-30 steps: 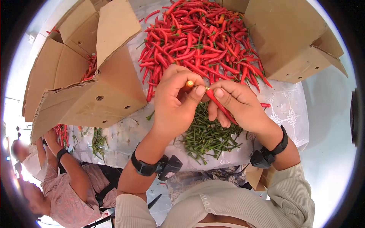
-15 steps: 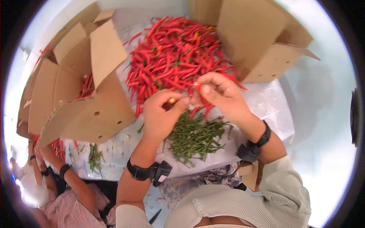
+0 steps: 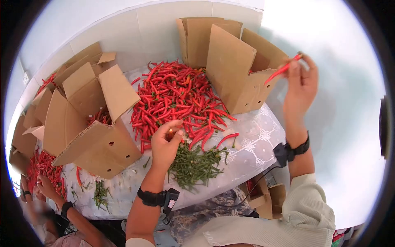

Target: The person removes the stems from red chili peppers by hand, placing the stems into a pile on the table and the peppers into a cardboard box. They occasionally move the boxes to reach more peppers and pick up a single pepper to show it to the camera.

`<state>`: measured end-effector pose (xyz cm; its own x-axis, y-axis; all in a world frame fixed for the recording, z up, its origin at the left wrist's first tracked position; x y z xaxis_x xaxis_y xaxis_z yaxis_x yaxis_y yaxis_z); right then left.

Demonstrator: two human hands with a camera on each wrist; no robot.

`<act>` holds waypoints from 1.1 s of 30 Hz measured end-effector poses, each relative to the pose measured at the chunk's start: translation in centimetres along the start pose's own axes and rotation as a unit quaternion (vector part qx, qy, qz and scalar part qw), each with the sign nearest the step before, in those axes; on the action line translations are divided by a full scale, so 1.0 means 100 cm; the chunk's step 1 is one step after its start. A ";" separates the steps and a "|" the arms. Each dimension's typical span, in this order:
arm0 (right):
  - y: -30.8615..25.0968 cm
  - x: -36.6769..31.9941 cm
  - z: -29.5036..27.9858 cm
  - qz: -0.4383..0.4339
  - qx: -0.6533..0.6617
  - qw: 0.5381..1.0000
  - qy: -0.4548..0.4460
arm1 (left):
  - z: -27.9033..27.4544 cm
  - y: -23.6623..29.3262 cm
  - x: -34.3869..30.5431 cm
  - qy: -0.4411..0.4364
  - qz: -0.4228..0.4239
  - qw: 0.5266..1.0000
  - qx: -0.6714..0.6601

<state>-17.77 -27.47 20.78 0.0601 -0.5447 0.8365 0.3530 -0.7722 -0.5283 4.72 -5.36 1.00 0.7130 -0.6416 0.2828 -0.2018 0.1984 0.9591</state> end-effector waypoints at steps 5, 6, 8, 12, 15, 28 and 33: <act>-0.006 0.061 -0.003 -0.121 -0.117 0.985 0.033 | 0.002 0.000 0.002 -0.009 0.022 1.000 -0.011; 0.002 0.069 0.001 -0.128 -0.132 0.982 0.030 | 0.001 0.000 0.002 -0.010 0.016 1.000 -0.020; 0.020 0.085 0.016 -0.110 -0.198 0.973 -0.045 | -0.001 -0.005 0.003 -0.009 0.002 0.999 -0.041; 0.023 0.059 0.046 -0.175 -0.378 0.893 -0.170 | -0.007 -0.003 0.003 0.019 -0.048 0.996 -0.068; -0.034 -0.008 0.075 -0.190 -0.296 0.913 -0.205 | -0.008 -0.002 0.010 0.034 0.010 0.998 -0.052; 0.034 -0.174 0.171 0.059 0.104 0.838 -0.533 | 0.004 -0.012 0.006 -0.021 0.001 0.995 -0.100; 0.078 -0.183 0.159 0.259 0.195 0.836 -0.444 | 0.008 -0.001 0.003 -0.034 -0.060 0.991 -0.112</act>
<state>-1.21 -18.35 3.69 0.9067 -0.1828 0.3801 0.3313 -0.2490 -0.9101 4.42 -6.12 0.96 0.6750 -0.7171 0.1738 0.0415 0.2721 0.9614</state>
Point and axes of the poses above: each hand's wrist, its own x-axis towards the middle knuckle, its own z-axis out of the palm, y = z × x, the point moved 7 cm from there along x, towards the middle knuckle, and after that the axes turned 2 degrees about x, right-handed, at the moved point
